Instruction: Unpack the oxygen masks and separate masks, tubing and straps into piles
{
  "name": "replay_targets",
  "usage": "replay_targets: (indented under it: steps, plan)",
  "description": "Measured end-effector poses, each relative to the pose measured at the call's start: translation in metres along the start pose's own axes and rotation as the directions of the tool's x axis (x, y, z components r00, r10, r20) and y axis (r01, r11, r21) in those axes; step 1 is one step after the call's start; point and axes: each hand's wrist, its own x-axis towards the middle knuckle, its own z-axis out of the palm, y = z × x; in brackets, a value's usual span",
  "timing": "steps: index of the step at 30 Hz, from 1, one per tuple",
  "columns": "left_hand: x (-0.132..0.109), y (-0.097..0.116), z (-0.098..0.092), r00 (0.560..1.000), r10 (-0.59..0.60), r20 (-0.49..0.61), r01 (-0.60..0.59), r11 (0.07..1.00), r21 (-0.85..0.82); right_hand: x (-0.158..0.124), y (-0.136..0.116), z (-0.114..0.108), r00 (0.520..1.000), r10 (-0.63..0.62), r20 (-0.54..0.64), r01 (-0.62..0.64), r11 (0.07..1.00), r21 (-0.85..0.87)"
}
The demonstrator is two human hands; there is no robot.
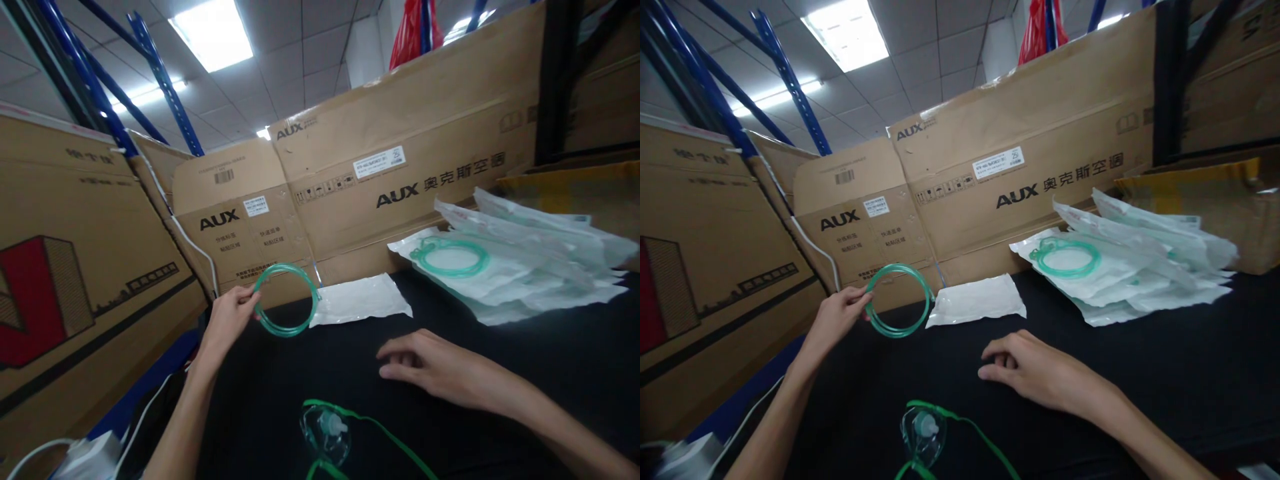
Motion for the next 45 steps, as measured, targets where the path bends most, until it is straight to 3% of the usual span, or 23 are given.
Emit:
replay_targets:
  steps: [6,9,13,16,20,23,24,27,31,35,39,42,45]
  plan:
    - [0.015,-0.054,0.021,0.947,-0.272,0.17,0.265,0.962,0.061,-0.004,0.001,0.0,0.999,0.004,0.035,-0.003,0.999,-0.035]
    - [0.017,-0.065,0.035,0.915,-0.331,0.23,0.317,0.943,0.099,-0.006,-0.004,-0.003,0.999,0.009,0.05,-0.006,0.998,-0.056]
    - [0.02,-0.066,0.038,0.92,-0.341,0.191,0.312,0.935,0.166,-0.011,-0.008,-0.005,0.998,-0.025,0.064,0.029,0.997,-0.076]
    - [0.016,-0.057,0.034,0.947,-0.269,0.177,0.235,0.953,0.19,-0.015,-0.012,-0.003,0.996,-0.042,0.075,0.05,0.993,-0.103]
    - [-0.011,-0.029,0.037,0.944,-0.067,0.322,0.038,0.995,0.095,-0.019,-0.02,0.009,0.991,-0.037,0.126,0.053,0.991,-0.126]
    - [-0.043,0.002,0.039,0.884,0.067,0.463,-0.065,0.998,-0.021,-0.022,-0.029,0.025,0.984,-0.08,0.156,0.1,0.987,-0.122]
    - [-0.054,0.012,0.038,0.845,0.114,0.522,-0.084,0.993,-0.08,-0.022,-0.032,0.03,0.982,-0.101,0.159,0.121,0.985,-0.124]
    - [-0.078,0.03,0.036,0.777,0.139,0.614,-0.042,0.984,-0.171,-0.023,-0.044,0.044,0.978,-0.122,0.171,0.145,0.981,-0.126]
    - [-0.095,0.028,0.041,0.691,0.143,0.709,0.006,0.979,-0.203,-0.019,-0.058,0.06,0.965,-0.133,0.226,0.167,0.976,-0.137]
    - [-0.105,0.016,0.047,0.667,0.173,0.725,0.045,0.962,-0.27,-0.014,-0.056,0.082,0.971,-0.191,0.144,0.217,0.957,-0.192]
    - [-0.111,0.013,0.047,0.703,0.208,0.68,0.034,0.945,-0.324,-0.007,-0.052,0.088,0.979,-0.201,0.037,0.204,0.97,-0.135]
    - [-0.111,0.017,0.045,0.785,0.26,0.563,-0.009,0.912,-0.41,0.0,-0.057,0.074,0.978,-0.191,-0.087,0.195,0.98,0.037]
    - [-0.109,0.023,0.047,0.893,0.265,0.365,-0.05,0.863,-0.503,0.008,-0.06,0.057,0.975,-0.135,-0.177,0.167,0.969,0.18]
